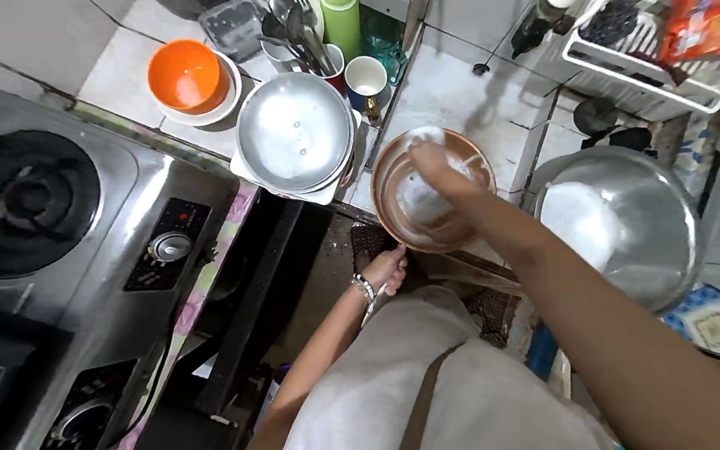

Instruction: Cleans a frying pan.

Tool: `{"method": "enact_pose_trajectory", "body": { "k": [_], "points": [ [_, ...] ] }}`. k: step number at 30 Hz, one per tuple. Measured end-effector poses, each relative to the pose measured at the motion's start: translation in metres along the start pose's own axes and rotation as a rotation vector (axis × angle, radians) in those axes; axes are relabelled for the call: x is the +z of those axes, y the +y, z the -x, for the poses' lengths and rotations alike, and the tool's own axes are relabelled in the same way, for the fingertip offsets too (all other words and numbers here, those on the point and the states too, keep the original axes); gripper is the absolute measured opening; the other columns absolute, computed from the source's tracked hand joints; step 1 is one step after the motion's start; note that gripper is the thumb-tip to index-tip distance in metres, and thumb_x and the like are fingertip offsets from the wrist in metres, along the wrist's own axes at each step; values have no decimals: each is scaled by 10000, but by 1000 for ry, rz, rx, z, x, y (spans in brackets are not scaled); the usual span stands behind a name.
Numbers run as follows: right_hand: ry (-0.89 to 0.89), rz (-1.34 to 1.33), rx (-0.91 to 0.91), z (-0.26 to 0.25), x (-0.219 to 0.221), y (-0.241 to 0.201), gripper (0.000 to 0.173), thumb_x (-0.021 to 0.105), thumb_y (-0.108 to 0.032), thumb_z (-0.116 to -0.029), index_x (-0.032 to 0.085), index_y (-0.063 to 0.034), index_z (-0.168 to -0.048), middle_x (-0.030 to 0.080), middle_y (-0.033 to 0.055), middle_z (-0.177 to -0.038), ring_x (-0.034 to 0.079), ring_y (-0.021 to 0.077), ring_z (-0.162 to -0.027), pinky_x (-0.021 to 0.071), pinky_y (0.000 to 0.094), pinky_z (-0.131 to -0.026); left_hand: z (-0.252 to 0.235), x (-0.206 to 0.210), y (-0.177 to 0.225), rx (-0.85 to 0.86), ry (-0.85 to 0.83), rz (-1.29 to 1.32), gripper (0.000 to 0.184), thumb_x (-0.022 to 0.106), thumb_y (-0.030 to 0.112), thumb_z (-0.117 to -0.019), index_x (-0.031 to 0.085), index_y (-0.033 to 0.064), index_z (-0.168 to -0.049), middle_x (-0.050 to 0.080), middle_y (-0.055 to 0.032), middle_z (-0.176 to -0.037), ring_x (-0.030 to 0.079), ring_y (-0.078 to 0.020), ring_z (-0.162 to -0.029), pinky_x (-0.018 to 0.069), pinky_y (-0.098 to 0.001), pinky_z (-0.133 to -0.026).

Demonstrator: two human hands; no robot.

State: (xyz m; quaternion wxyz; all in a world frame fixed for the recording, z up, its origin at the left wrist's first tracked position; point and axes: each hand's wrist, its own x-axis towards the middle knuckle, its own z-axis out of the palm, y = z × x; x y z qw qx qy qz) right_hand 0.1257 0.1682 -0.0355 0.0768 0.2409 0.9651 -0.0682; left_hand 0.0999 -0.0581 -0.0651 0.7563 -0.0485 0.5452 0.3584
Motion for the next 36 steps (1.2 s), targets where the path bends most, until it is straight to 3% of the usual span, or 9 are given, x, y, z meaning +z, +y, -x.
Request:
{"method": "enact_pose_trajectory", "body": {
  "k": [5,8,10,16,19,22,23,28,36],
  "points": [
    [-374,-55,339,35,25,65,310,510,-39,-1041,590,107,-1303,594,339,-1318,561,523,-1260,472,651,-1004,-5,8,-3,21,-37,143,527,209,446,-1124,436,128,-772,332,64,-464,325,-34,-328,293,-172,-327],
    [-426,-180,315,99,39,51,285,581,-52,-1012,638,115,-1236,623,341,-1258,582,522,-1215,459,658,-1013,-10,9,-4,9,-81,195,543,185,442,-1126,433,130,-758,337,65,-461,328,-32,-326,289,-168,-326],
    [-546,-288,308,115,39,17,329,534,-40,-1031,595,89,-1328,568,323,-1371,515,493,-1324,413,611,-1102,-13,9,-3,-12,-118,240,547,182,439,-1127,434,135,-749,334,71,-457,329,-23,-322,284,-162,-321],
    [-170,-628,129,55,54,-62,255,651,12,-929,701,38,-1177,668,244,-1252,632,408,-1191,498,557,-1036,-14,8,-6,-40,-174,299,557,170,429,-1128,448,140,-743,352,71,-439,340,-13,-315,288,-153,-319],
    [-47,-480,29,3,54,-35,258,628,-12,-954,679,23,-1204,626,228,-1329,600,405,-1246,498,555,-1041,-13,6,-7,-55,-200,293,582,168,475,-1119,447,141,-732,358,66,-435,351,-18,-314,292,-155,-318],
    [-155,-308,275,-21,28,12,353,548,11,-1001,599,49,-1349,525,261,-1469,508,453,-1356,459,605,-1071,-11,8,-7,-30,-200,308,594,152,472,-1119,444,143,-720,363,67,-436,353,-16,-316,290,-153,-319],
    [-291,-254,367,-15,10,24,374,535,9,-1017,550,48,-1388,467,257,-1517,470,455,-1391,451,602,-1082,-8,10,-6,-21,-187,318,588,152,462,-1122,443,144,-721,359,69,-438,350,-15,-316,287,-154,-318],
    [-379,-124,594,50,21,63,311,501,9,-1016,592,85,-1303,587,332,-1326,596,518,-1208,518,641,-917,-15,17,-5,-9,-197,320,580,152,445,-1125,448,138,-731,362,70,-445,351,-10,-314,291,-147,-316],
    [-566,-434,339,141,29,39,352,530,-3,-1009,617,36,-1347,578,281,-1399,507,450,-1357,367,591,-1151,-20,22,-1,-60,-206,295,577,165,447,-1125,445,138,-726,362,68,-441,358,-13,-311,300,-147,-316]
  ]
}}
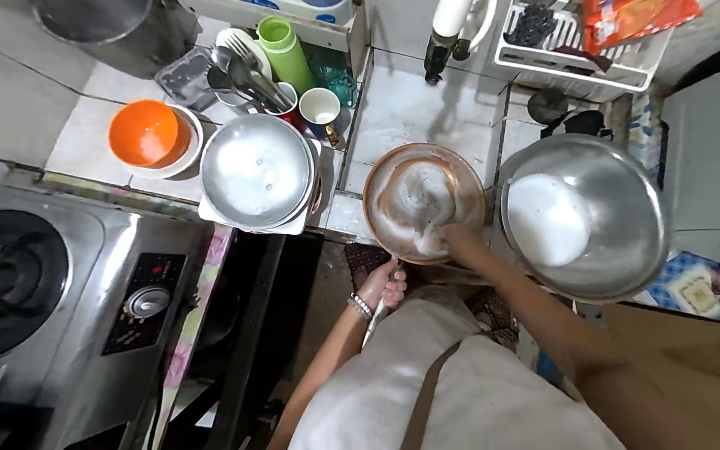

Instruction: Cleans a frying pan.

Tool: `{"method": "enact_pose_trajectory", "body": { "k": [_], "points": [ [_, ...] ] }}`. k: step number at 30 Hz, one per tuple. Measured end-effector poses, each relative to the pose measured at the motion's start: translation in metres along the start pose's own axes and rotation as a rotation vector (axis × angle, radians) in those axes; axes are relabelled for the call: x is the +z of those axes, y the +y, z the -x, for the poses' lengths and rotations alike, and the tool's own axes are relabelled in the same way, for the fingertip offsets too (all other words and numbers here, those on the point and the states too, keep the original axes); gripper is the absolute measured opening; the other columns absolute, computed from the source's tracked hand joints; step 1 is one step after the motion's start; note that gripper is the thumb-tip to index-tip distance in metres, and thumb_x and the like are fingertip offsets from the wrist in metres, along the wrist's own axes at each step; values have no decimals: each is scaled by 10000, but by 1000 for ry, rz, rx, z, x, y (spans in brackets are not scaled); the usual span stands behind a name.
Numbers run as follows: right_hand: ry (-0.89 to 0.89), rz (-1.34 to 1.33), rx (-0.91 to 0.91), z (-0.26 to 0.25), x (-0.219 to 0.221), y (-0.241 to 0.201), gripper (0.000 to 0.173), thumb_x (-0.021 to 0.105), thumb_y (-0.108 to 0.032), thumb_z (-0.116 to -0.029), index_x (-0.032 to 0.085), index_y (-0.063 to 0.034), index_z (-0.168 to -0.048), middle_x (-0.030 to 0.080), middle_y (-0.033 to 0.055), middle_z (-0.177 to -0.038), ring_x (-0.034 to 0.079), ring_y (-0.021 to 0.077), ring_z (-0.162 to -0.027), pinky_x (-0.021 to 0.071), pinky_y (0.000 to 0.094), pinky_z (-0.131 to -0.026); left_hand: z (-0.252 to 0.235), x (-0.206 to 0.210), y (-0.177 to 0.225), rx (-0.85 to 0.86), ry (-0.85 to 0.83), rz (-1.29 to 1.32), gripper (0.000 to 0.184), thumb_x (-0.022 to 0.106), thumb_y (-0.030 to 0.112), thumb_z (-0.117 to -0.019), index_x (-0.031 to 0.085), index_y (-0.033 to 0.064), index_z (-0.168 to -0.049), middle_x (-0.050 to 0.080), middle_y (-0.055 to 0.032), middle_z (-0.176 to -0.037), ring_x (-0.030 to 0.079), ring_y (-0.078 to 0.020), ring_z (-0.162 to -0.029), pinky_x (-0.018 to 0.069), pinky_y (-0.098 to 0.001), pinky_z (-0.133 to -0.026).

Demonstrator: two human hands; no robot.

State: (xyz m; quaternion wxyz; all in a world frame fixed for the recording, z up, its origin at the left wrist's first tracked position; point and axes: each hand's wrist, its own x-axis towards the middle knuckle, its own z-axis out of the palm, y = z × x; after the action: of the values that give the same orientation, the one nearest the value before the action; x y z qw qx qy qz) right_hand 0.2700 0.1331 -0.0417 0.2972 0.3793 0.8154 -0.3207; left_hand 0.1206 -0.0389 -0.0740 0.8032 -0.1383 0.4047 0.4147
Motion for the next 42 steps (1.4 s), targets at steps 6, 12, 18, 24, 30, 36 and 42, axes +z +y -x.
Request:
{"method": "enact_pose_trajectory", "body": {
  "k": [6,12,18,24,30,36,42],
  "points": [
    [249,-475,-383,-21,40,-40,321,518,-38,-1005,662,91,-1262,663,270,-1268,621,345,-1228,449,440,-1103,-2,-8,1,-28,-106,43,605,151,445,-1122,472,143,-708,394,66,-434,375,-11,-310,312,-149,-314],
    [525,-193,-517,-73,-16,-103,270,590,-56,-1017,687,-38,-1268,640,198,-1265,634,345,-1180,514,474,-1044,-4,-11,-4,-43,-113,95,639,148,486,-1113,465,138,-682,386,60,-432,386,-18,-312,321,-156,-308],
    [575,-91,-30,-125,-103,-52,323,544,41,-987,604,85,-1302,519,305,-1432,564,484,-1278,487,613,-1042,-3,-5,-4,-17,-72,87,609,158,468,-1116,453,139,-697,369,61,-435,370,-21,-306,309,-157,-305],
    [403,28,377,-50,-103,7,285,606,-18,-971,614,159,-1194,541,370,-1339,530,520,-1283,488,619,-1005,-3,-5,-5,-10,-31,71,611,165,468,-1117,464,143,-694,391,58,-437,393,-27,-306,327,-160,-302],
    [213,69,301,5,-25,3,385,528,-28,-1024,521,156,-1362,512,379,-1389,466,540,-1349,441,626,-1063,-4,-7,-2,-12,-16,21,621,138,478,-1114,461,141,-705,396,63,-452,384,-22,-308,320,-158,-301],
    [234,-41,187,30,8,5,270,597,54,-970,625,118,-1231,534,342,-1358,493,502,-1324,442,577,-1097,-5,-6,-1,-18,-1,32,637,160,503,-1109,462,143,-678,401,62,-440,405,-26,-308,336,-164,-300],
    [128,-278,-81,18,26,-54,301,551,-88,-1023,654,87,-1245,648,288,-1268,582,419,-1267,414,539,-1116,-4,-6,-2,-14,-14,31,627,152,487,-1113,463,138,-696,399,55,-445,401,-34,-304,342,-168,-297]
  ]
}}
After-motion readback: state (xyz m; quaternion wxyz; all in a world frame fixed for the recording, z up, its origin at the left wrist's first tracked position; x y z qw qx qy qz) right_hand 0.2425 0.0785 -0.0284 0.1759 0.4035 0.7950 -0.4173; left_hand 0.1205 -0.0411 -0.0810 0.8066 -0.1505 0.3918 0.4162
